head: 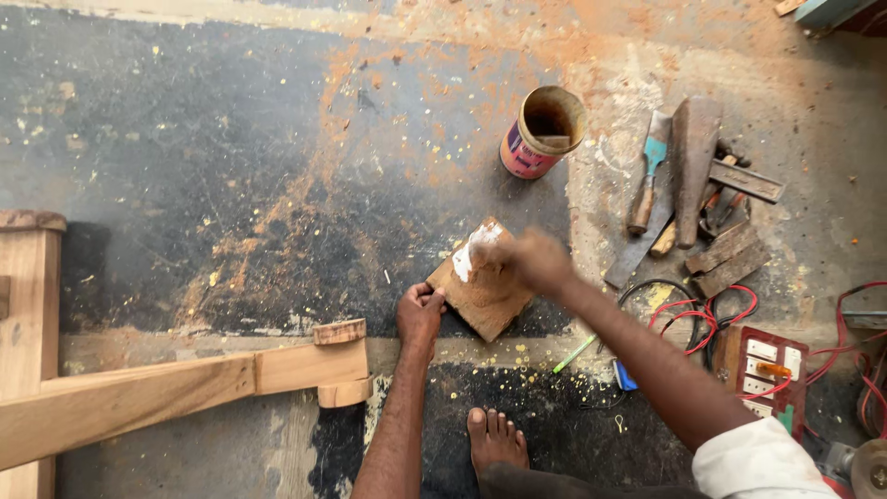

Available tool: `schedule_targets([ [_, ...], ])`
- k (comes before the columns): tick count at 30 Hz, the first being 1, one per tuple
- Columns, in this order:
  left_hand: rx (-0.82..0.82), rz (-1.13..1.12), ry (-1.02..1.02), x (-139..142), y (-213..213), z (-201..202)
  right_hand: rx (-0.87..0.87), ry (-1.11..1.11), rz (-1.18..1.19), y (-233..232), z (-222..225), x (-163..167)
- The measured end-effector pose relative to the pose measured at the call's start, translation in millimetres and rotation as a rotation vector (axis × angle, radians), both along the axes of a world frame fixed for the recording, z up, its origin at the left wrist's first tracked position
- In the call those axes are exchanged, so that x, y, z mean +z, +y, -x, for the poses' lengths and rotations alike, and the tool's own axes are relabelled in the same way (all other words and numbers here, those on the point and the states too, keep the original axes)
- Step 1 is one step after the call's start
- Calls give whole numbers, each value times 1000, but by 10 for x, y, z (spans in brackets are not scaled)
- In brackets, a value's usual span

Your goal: The person scoops white wood filler from a red bucket with a putty knife, spreads it on a small wooden board, and then rubs the filler onto a wooden chair frame using a sanding block. The person smooths the filler into the wood surface.

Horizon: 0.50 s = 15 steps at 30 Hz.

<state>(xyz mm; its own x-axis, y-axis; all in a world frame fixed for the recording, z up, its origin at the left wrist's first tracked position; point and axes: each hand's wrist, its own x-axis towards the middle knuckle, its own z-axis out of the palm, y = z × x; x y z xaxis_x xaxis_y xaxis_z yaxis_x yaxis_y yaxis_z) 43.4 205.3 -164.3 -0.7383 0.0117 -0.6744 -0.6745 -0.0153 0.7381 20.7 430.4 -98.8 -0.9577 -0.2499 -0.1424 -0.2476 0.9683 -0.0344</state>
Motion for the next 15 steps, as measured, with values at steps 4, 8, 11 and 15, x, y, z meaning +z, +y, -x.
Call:
schedule_targets([
  [4,30,-63,26,13,6,0,317,389,-82,-134,-546,-243],
  [8,-3,-14,-9,-32,9,-8,-157,-262,49,-18,-394,-32],
  [11,-6,-10,20,-62,7,-15,-91,-150,65,-33,-132,106],
  [15,-6,36,22,-67,20,0,28,-176,117,-139,-281,148],
])
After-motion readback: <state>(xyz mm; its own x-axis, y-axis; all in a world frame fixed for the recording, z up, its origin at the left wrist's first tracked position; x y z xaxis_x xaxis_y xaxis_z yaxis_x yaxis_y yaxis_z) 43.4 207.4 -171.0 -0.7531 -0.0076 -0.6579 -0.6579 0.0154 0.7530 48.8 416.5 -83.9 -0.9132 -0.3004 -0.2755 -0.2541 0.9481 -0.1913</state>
